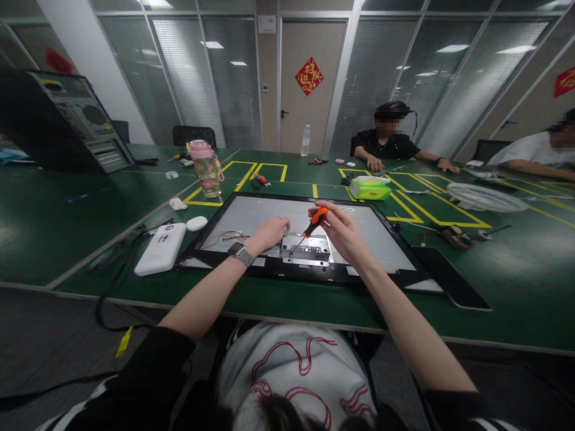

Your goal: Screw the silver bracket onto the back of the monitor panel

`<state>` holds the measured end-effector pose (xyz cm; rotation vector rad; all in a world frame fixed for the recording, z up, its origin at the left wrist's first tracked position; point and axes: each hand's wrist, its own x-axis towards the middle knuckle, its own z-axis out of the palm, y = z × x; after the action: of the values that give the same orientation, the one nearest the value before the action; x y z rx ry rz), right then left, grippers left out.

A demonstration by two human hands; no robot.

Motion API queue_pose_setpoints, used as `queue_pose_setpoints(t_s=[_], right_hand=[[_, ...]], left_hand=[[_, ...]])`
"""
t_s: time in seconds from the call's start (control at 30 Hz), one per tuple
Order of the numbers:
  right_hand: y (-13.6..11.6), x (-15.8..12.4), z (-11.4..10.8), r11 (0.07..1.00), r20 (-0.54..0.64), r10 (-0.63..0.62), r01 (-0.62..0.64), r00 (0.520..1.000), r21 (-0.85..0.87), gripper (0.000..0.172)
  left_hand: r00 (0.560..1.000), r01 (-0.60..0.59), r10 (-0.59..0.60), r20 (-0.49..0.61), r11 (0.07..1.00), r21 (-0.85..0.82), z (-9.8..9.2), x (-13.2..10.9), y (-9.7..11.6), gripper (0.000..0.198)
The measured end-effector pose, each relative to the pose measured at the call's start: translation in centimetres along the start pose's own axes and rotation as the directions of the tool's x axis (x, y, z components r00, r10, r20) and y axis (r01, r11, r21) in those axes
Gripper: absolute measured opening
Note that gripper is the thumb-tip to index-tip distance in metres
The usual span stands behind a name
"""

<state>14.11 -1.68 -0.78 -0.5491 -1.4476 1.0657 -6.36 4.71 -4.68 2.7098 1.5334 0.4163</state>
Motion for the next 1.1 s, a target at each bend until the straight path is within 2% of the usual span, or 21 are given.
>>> queue_pose_setpoints(t_s=[0.13, 0.5, 0.57, 0.7, 0.8, 0.93, 1.0, 1.1], right_hand=[[0.61, 0.03, -0.36, 0.998, -0.077, -0.022, 0.017, 0.997, -0.065, 0.024], [-0.14, 0.11, -0.09, 1.000, -0.001, -0.002, 0.002, 1.000, -0.012, 0.037], [0.15, 0.11, -0.25, 0.997, -0.024, -0.031, 0.030, 0.999, -0.069, 0.035], [0.38, -0.01, -0.39, 0.948, -0.134, -0.155, 0.109, 0.979, -0.299, 0.024], [0.12, -0.21, -0.29, 0.894, -0.122, -0.225, 0.155, 0.967, -0.419, 0.024], [-0.08, -0.44, -0.15, 0.908, -0.040, -0.194, 0.164, 0.980, -0.384, 0.035], [0.00, -0.46, -0.08, 0.917, -0.051, -0.179, 0.148, 0.983, -0.370, 0.036], [0.22, -0.40, -0.02, 0.892, -0.109, -0.224, 0.159, 0.968, -0.422, 0.032]], left_hand=[[1.000, -0.005, 0.005, -0.003, 1.000, -0.006, 0.20, 0.08, -0.17, 0.030], [1.000, 0.009, -0.009, 0.008, 1.000, -0.005, -0.48, -0.14, 0.41, 0.031], [1.000, 0.009, -0.009, 0.007, 1.000, -0.002, -0.38, -0.11, 0.31, 0.031], [1.000, 0.005, -0.005, 0.003, 1.000, -0.013, -0.03, 0.00, 0.04, 0.030], [1.000, 0.005, -0.005, 0.001, 1.000, -0.017, 0.11, 0.04, -0.05, 0.030], [1.000, -0.007, 0.007, 0.000, 1.000, 0.000, 0.10, 0.02, -0.05, 0.030], [1.000, -0.007, 0.007, 0.000, 1.000, 0.004, 0.05, 0.01, -0.01, 0.031], [1.000, -0.003, 0.003, 0.000, 1.000, 0.002, -0.03, 0.00, 0.04, 0.030]])
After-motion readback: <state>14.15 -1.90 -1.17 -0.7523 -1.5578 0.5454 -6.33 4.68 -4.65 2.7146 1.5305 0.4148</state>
